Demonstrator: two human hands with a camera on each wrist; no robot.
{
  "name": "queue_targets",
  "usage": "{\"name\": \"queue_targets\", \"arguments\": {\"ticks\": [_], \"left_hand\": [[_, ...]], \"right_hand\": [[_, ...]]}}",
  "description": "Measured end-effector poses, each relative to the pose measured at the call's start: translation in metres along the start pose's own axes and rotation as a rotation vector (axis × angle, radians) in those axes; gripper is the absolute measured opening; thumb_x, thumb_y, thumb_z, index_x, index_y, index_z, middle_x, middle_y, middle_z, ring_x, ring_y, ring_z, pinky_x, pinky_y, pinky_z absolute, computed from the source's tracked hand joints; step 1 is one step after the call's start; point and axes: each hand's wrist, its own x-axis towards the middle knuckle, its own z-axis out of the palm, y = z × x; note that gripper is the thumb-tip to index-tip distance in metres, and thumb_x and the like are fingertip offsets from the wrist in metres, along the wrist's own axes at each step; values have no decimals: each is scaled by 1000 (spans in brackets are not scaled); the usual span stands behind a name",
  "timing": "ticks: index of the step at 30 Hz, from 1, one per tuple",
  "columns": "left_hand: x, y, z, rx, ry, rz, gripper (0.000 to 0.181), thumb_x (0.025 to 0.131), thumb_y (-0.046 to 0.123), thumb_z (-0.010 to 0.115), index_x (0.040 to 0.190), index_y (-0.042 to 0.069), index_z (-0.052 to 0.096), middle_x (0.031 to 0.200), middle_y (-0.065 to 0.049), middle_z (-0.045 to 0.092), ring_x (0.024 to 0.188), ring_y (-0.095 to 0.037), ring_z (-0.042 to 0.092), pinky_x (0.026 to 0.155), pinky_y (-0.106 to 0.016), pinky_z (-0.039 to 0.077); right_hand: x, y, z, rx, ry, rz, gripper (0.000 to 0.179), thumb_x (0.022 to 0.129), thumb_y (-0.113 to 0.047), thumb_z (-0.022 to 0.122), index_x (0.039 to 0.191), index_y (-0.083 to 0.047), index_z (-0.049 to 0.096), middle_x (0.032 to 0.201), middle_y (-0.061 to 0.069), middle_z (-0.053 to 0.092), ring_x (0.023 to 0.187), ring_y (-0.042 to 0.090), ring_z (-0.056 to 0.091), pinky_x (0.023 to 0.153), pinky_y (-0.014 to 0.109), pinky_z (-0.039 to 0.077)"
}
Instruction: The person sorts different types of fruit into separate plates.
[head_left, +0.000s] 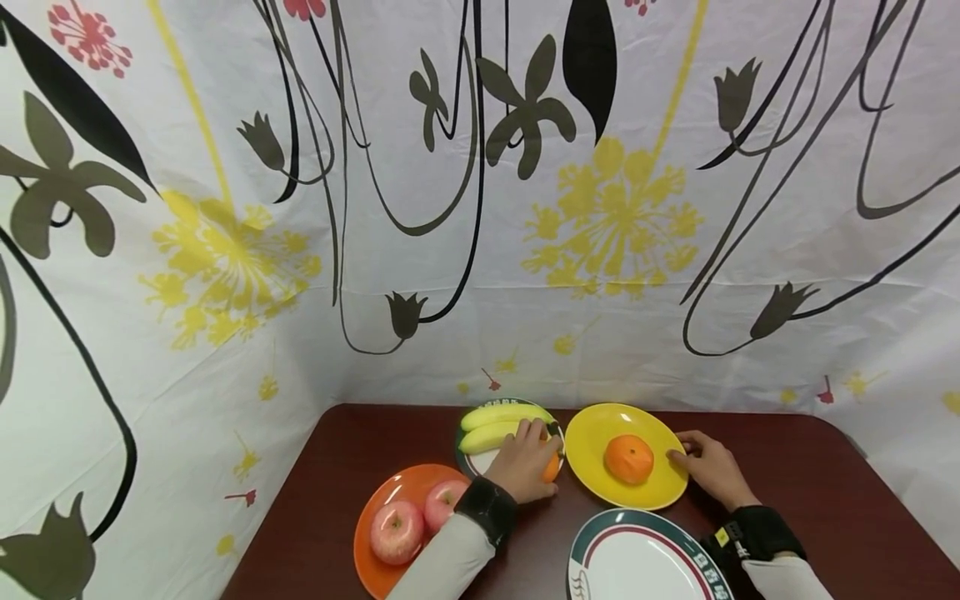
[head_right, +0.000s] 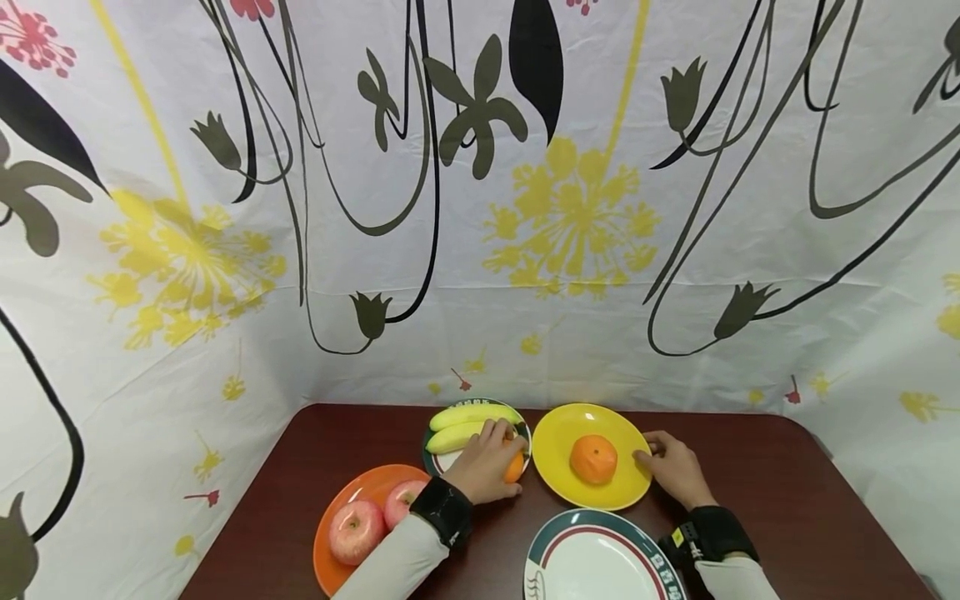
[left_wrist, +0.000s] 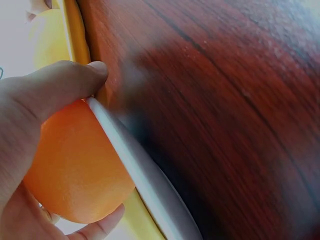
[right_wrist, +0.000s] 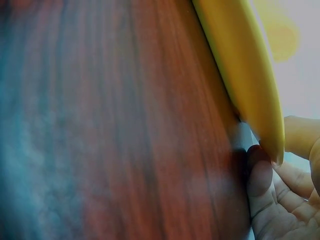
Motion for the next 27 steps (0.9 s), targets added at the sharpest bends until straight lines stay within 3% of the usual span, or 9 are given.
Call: {"name": "queue_targets", "arguments": {"ticks": [5,8,11,15,17,20,27], "left_hand": [[5,-2,-9,-33,3,36,63,83,53,88,134,25,63,119,0,51,109,-18,45,85,-28,46],[10,-2,-28,-52,9,50,60,86,49,86,136,24,63,123,-2,56,115,-20,47,93,-32,47],[21,2,-48,-21,54,48,56,89,48,84,136,26,63,127,-3,60,120,-22,50,99,-37,48],[46,11,-69,-4,108,54,51,91,45,82,136,29,62,125,-1,57,114,-19,53,90,-31,52],[60,16,-74,-48,115,66,47,92,42,81,134,31,63,123,0,55,111,-17,53,81,-25,51],[75,25,-70,-125,89,88,44,94,38,80,135,32,64,124,0,52,111,-18,52,78,-19,51],[90,42,-29,-150,1,72,44,95,51,78,135,34,66,123,0,54,111,-18,53,84,-22,51]], "right_hand": [[-1,3,-1,3,-1,0,53,103,-28,70,137,10,58,114,21,69,93,25,63,74,29,53],[-2,3,0,7,-1,-1,52,103,-27,70,137,10,58,113,21,69,92,24,63,73,29,53],[0,3,0,8,-2,0,53,103,-28,70,137,10,58,114,21,69,92,23,63,73,28,53],[0,4,-3,10,6,2,52,103,-27,70,137,10,58,114,21,69,92,24,63,73,28,53],[-1,4,-5,5,17,1,51,103,-27,70,137,10,58,114,21,68,92,24,63,73,28,53],[-2,4,-5,-2,28,3,50,102,-26,70,136,10,59,114,21,69,92,25,63,73,28,53],[-3,1,2,21,21,14,51,101,-25,70,136,10,59,114,22,69,93,25,64,74,27,53]]}}
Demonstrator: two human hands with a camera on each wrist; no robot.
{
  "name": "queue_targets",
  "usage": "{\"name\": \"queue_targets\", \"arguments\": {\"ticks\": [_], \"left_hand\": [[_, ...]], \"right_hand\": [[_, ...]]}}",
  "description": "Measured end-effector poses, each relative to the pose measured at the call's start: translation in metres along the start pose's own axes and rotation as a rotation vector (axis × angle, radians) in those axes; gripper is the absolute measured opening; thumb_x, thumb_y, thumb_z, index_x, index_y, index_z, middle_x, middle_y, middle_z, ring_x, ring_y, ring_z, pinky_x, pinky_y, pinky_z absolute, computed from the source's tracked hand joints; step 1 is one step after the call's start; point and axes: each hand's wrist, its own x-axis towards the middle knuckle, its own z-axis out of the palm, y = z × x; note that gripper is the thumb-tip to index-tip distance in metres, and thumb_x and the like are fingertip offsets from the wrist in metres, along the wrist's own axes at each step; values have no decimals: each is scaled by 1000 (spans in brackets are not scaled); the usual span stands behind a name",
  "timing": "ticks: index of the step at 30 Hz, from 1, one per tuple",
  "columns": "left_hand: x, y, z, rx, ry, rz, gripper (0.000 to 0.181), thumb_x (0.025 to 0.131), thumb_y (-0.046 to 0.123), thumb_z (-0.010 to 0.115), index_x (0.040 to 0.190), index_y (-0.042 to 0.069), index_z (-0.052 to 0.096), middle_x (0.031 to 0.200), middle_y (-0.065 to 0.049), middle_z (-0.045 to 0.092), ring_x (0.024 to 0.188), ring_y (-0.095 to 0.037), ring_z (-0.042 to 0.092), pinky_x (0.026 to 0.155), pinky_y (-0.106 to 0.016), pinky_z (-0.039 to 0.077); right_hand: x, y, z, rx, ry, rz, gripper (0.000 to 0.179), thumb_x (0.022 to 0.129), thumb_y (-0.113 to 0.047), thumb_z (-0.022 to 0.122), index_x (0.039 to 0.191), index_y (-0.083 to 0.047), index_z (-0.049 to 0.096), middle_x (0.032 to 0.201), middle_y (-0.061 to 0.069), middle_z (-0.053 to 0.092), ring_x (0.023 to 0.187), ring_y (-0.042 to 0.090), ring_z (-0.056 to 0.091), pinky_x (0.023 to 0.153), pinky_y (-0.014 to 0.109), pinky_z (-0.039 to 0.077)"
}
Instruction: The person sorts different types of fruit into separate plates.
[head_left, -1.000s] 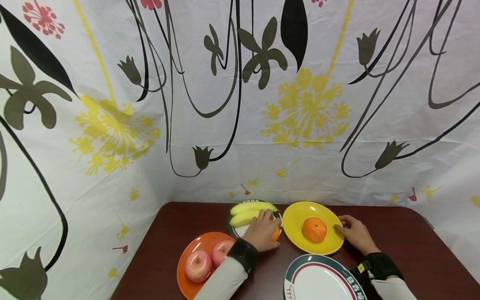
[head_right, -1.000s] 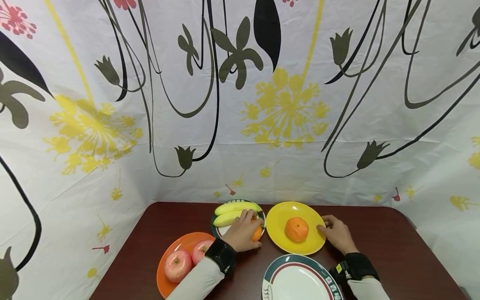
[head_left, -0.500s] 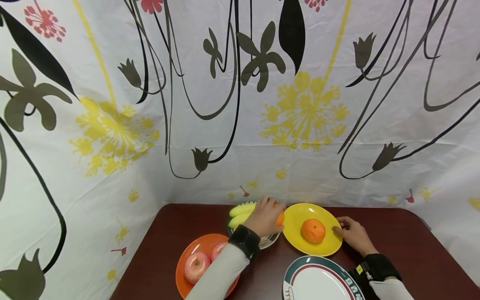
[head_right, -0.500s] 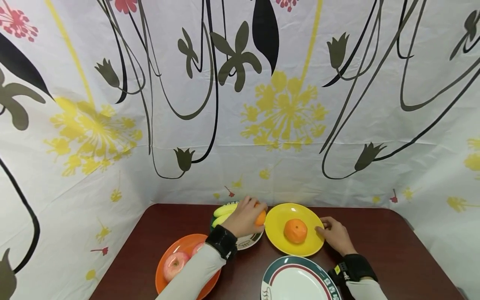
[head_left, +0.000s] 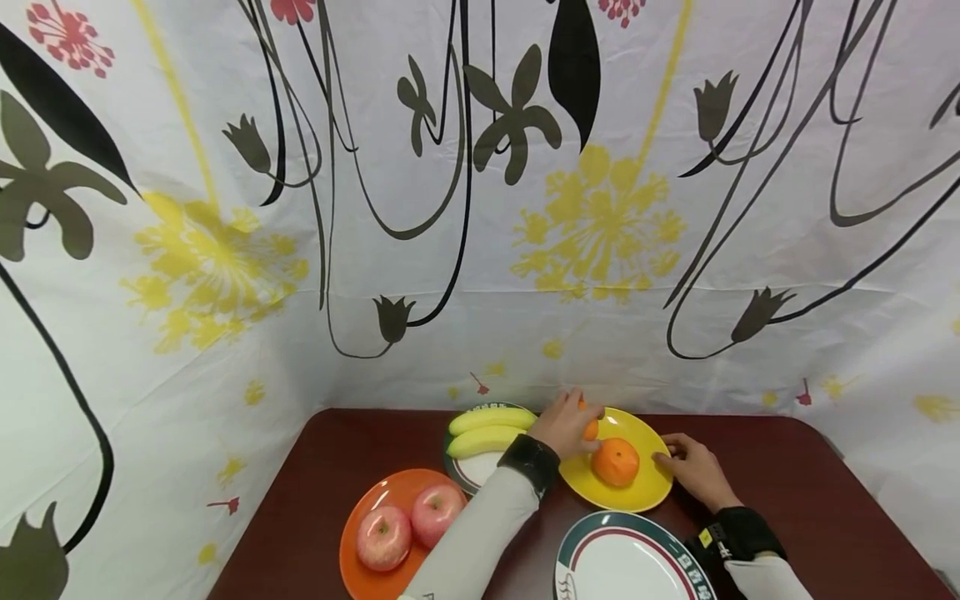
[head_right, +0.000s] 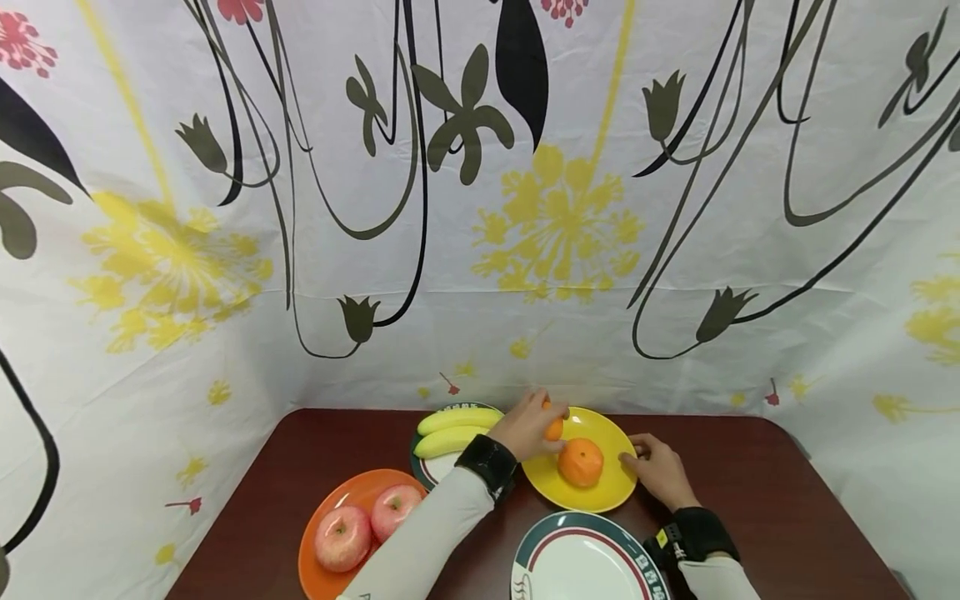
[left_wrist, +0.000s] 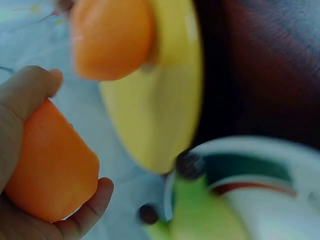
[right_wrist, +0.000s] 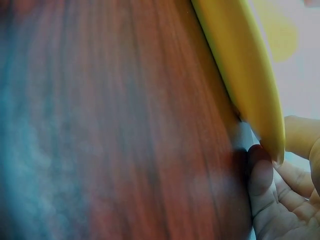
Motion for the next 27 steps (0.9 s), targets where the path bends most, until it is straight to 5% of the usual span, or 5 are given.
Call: {"name": "queue_targets", "arguments": {"ticks": [8,20,27], "left_hand": [[1,14,14,-73,-59,-54,39,100,50,64,136,34,64,134,0,52,118,-16,51,87,-22,52],[0,22,41,89,-111,-43,49,94,53,71,138,37,63,125,5,54,110,-13,49,95,-27,49],[-6,14,21,17,-146,-32,70,96,69,65,158,41,46,146,6,51,134,-14,49,112,-34,45]], "right_hand": [[2,-2,2,-18,21,3,48,101,-23,71,136,8,60,115,22,69,94,27,62,77,30,52],[1,-2,0,-13,14,-12,46,102,-21,69,137,8,60,116,24,68,94,28,60,75,29,50],[-5,-11,-15,2,-63,0,53,106,-27,67,141,10,54,123,30,66,91,26,66,76,32,57]]}}
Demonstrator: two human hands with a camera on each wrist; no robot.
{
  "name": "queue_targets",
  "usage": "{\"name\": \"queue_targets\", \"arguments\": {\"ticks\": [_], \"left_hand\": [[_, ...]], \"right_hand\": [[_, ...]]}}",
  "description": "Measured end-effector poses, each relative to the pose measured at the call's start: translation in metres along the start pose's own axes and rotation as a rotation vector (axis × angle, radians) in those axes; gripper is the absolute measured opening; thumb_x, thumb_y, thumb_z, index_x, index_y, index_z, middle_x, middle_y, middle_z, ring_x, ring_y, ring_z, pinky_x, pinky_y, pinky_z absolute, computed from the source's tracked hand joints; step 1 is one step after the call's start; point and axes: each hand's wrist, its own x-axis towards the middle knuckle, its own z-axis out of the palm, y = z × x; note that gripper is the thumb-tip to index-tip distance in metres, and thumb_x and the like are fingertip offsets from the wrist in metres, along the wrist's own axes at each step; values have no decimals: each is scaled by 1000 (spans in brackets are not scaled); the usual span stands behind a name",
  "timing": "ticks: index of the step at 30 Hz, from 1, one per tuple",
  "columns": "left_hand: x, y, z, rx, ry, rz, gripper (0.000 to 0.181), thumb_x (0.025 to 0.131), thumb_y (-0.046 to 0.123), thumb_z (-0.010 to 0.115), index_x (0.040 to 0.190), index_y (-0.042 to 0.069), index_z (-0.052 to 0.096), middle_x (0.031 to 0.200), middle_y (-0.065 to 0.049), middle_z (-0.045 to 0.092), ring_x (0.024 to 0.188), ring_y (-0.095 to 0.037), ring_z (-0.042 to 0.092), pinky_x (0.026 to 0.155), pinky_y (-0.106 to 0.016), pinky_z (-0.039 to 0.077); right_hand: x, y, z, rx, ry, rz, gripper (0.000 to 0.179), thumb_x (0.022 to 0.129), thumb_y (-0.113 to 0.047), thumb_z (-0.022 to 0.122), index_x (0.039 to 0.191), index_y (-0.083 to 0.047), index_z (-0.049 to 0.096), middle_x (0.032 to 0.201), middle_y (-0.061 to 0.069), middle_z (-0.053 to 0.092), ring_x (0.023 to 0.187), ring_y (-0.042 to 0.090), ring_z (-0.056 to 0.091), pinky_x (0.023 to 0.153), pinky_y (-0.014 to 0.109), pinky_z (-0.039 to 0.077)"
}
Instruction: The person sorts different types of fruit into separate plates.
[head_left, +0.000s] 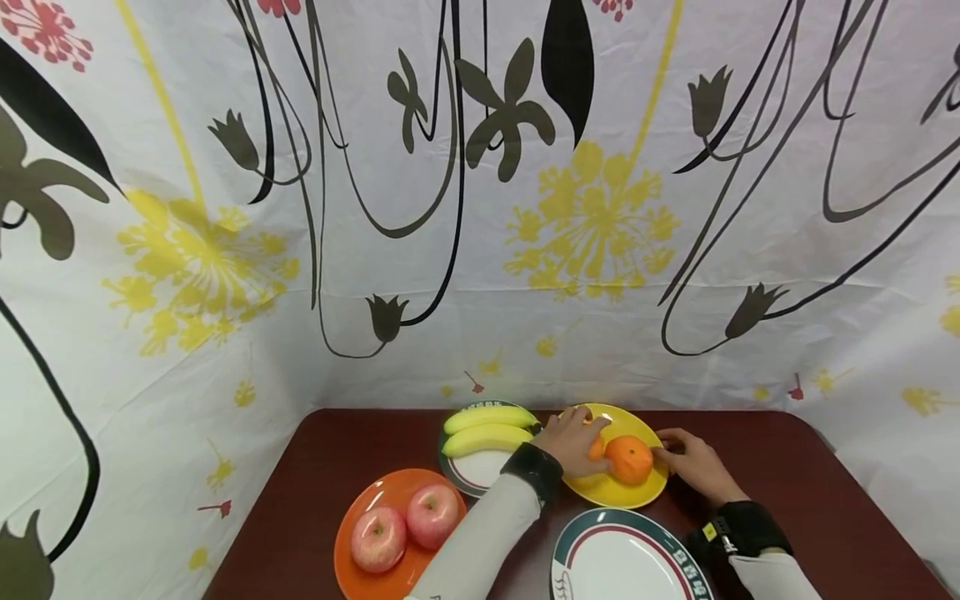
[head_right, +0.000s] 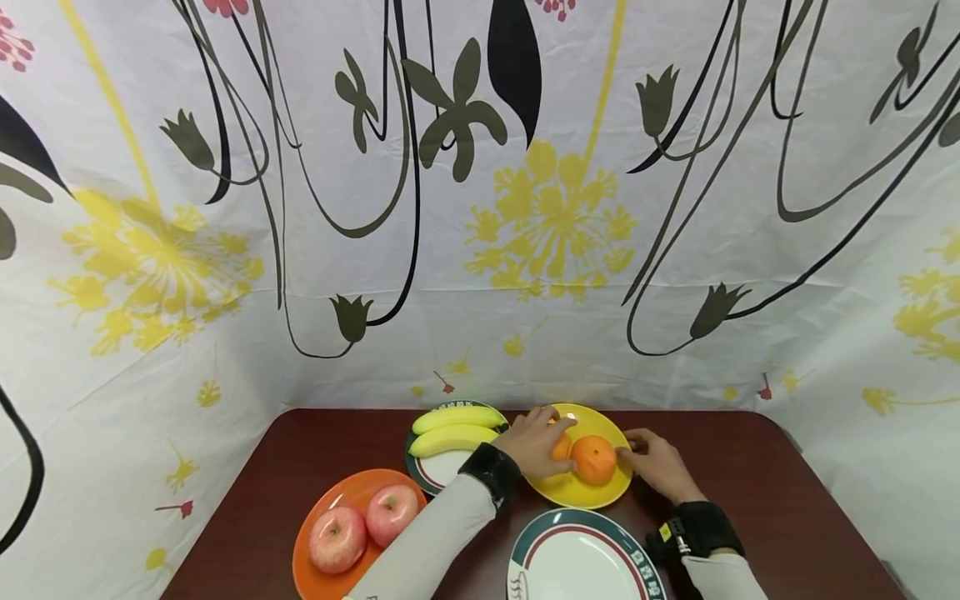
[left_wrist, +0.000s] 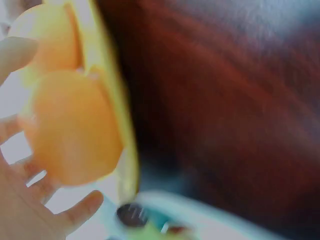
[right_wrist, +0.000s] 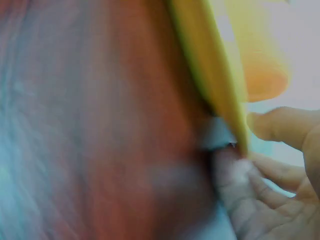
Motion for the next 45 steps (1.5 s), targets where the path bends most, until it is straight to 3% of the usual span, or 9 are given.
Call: {"name": "queue_targets", "arguments": {"ticks": [4,9,15,20,25,31,36,41,45], "left_hand": [[-9,-19,-21,-56,47,32,76,98,64,64,164,40,36,155,3,46,143,-17,45,118,-41,42],[-23,-51,-33,-59,127,37,74,102,58,64,166,33,35,154,-3,47,144,-23,47,118,-50,44],[-47,-83,-30,-25,149,-5,75,103,55,65,166,29,36,157,-8,49,146,-29,49,117,-57,44],[-58,-100,-20,-32,129,-52,76,102,56,67,166,27,37,155,-9,49,146,-31,49,116,-57,45],[-63,-108,-13,-20,96,-88,77,99,58,67,163,24,42,152,-10,49,145,-31,47,113,-56,46],[-63,-111,5,29,113,-122,66,97,56,72,152,25,56,143,-7,51,137,-27,47,112,-52,44],[-62,-109,15,65,188,-87,58,90,47,78,140,21,64,119,-3,51,112,-22,50,96,-42,47],[-65,-103,17,53,162,-43,47,87,36,79,128,21,64,112,-1,51,103,-20,49,85,-38,47],[-68,-100,18,67,138,-36,46,85,30,80,128,23,63,111,0,55,94,-18,53,77,-33,47]], "right_hand": [[-13,-8,-14,-11,-11,6,54,107,-29,65,141,11,52,125,32,66,84,22,69,74,33,61],[-37,-14,-23,-5,-58,50,46,108,-31,64,137,6,60,106,15,72,81,20,68,72,32,60],[-74,-15,-12,14,-126,118,42,106,-36,66,133,-3,66,87,6,67,74,20,61,63,32,51],[-95,-13,2,-25,-175,100,43,105,-41,67,129,-6,70,100,2,72,80,16,60,68,31,50],[-108,-13,12,10,-270,72,50,101,-43,72,132,-4,68,105,1,70,84,16,61,70,30,54],[-113,-14,23,18,-281,109,56,92,-39,83,131,-3,67,104,0,71,89,19,62,78,37,58],[-114,-15,28,4,-247,149,48,91,-29,85,129,-3,68,101,-1,71,88,18,62,79,38,58],[-115,-15,28,6,-232,169,44,92,-26,84,127,-4,69,98,-2,71,86,18,62,78,38,56],[-114,-14,29,3,-225,168,44,91,-26,84,127,-4,69,97,-2,70,86,18,61,77,37,56]]}}
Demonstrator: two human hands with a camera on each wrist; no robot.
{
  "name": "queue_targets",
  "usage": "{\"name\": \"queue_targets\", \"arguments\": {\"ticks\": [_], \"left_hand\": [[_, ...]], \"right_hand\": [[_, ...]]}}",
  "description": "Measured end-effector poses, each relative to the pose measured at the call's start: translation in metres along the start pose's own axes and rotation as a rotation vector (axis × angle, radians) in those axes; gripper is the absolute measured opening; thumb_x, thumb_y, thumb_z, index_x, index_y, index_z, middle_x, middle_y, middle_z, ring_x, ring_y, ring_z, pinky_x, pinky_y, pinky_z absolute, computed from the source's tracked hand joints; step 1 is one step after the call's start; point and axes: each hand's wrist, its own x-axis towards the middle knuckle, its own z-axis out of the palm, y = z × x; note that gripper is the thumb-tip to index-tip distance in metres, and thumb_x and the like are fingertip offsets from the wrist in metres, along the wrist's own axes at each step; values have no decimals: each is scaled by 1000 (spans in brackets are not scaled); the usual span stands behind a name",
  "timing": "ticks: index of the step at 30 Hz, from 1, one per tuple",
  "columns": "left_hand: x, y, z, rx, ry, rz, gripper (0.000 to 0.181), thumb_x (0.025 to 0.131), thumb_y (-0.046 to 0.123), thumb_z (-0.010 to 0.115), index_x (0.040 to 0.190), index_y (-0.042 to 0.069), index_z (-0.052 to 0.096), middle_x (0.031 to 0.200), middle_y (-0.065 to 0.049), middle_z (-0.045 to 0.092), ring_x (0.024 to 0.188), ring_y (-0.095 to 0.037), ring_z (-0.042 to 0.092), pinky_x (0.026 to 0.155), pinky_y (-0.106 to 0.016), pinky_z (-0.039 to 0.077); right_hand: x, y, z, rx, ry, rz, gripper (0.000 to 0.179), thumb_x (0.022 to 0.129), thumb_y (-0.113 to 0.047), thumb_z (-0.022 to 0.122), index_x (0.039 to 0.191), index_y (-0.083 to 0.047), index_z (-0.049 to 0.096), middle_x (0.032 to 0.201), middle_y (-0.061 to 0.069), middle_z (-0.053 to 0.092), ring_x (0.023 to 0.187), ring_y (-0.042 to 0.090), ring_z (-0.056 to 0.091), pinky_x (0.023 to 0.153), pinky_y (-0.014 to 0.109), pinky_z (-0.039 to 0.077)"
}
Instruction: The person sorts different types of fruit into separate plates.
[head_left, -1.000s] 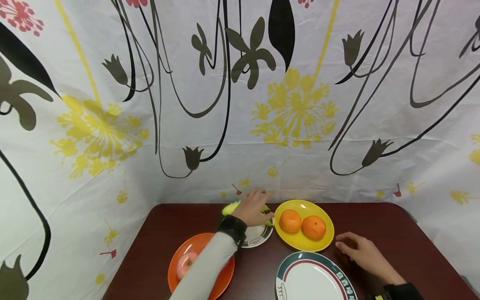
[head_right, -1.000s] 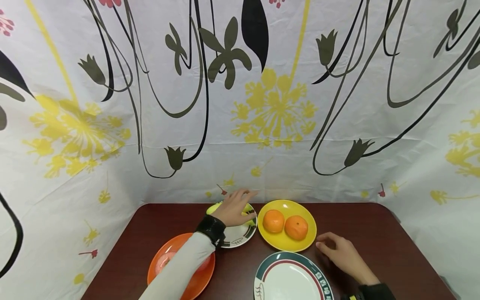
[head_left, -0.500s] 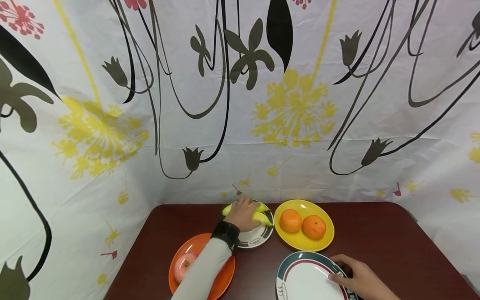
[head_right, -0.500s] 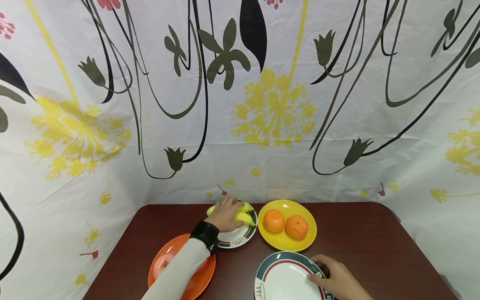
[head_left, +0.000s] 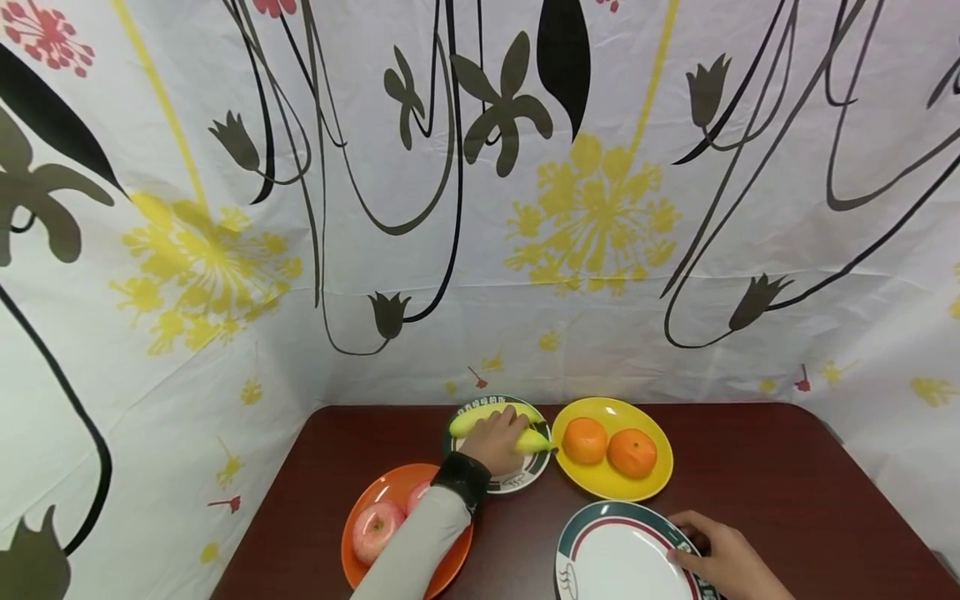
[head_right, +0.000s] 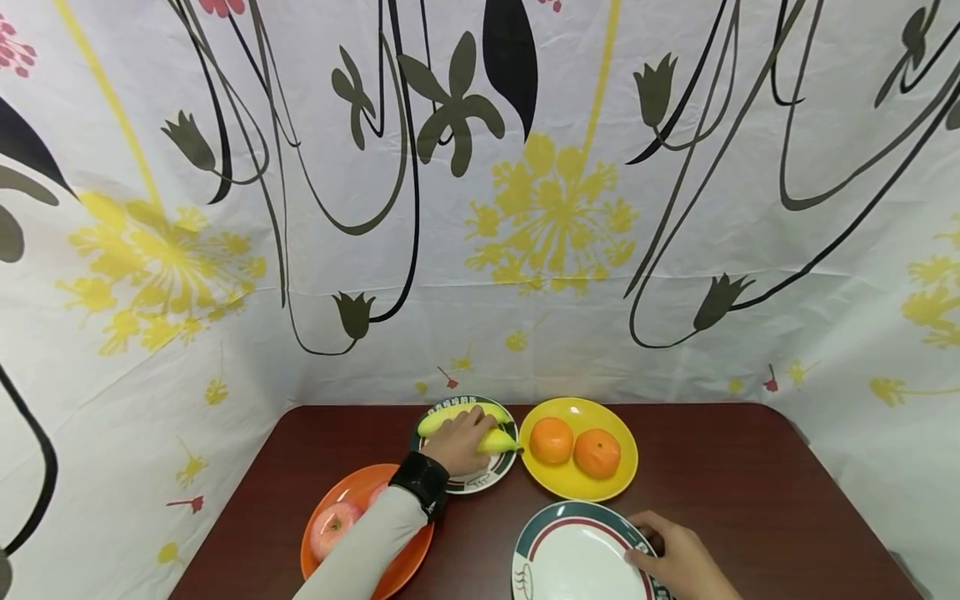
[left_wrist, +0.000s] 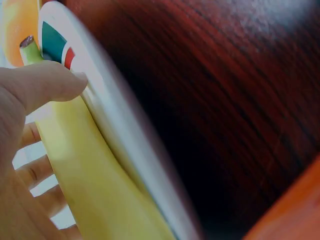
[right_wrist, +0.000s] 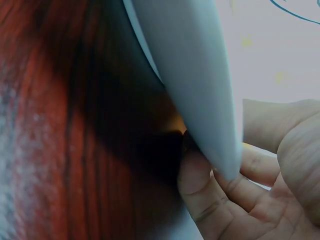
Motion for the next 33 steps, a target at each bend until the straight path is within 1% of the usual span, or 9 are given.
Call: {"name": "queue_targets", "arguments": {"ticks": [2,5,9,13,17,22,25,28,33], "left_hand": [[-1,1,-1,1,-7,2,47,86,29,82,129,22,63,111,0,57,90,-18,56,75,-31,48],[-2,1,-3,-3,-35,4,51,88,28,84,133,21,63,114,-1,63,97,-19,61,82,-32,54],[-4,-2,-9,-62,-68,-7,55,86,26,86,134,19,61,109,-3,69,100,-21,63,84,-35,55],[-1,-8,-22,-151,-23,7,55,86,25,84,134,18,59,101,-1,67,90,-17,58,74,-29,48],[0,-1,-45,-228,41,40,57,92,30,78,144,21,56,107,1,63,83,-13,54,69,-25,45],[-8,33,-74,-270,96,130,61,97,37,71,152,22,49,107,3,64,75,-9,53,61,-19,42],[-18,62,-82,-264,117,213,63,96,37,74,151,21,49,110,3,68,72,-7,53,59,-16,42],[-30,92,-78,-264,77,269,62,96,37,77,151,24,50,119,4,68,74,-3,53,62,-12,43],[-47,133,-49,-220,-34,355,54,99,43,75,146,30,52,112,13,62,74,3,49,62,-10,38]], "right_hand": [[0,1,0,-3,5,0,44,91,-25,85,126,-4,70,97,-2,70,86,18,61,77,37,56],[1,2,1,5,0,-10,45,91,-27,84,127,-4,70,96,-1,70,85,18,61,75,37,55],[1,5,0,43,-31,-41,47,93,-30,83,129,-2,69,97,-1,70,86,19,61,73,35,54],[2,6,0,56,-43,-66,47,94,-30,81,129,-2,68,98,0,70,87,19,61,71,33,54],[2,6,0,55,-28,-60,44,95,-27,81,129,-2,69,100,0,71,87,19,61,71,33,55],[1,10,-2,66,-29,-59,46,95,-32,80,129,-3,68,101,0,71,87,19,61,71,33,54],[0,12,-4,76,-45,-85,49,97,-36,78,131,-2,67,101,1,71,85,18,61,69,32,53],[-1,13,-4,82,-45,-94,51,97,-39,78,130,-1,67,100,0,70,83,17,60,68,31,52],[-1,11,-2,104,-42,-102,43,98,-27,77,131,0,67,101,2,72,83,18,62,69,33,53]]}}
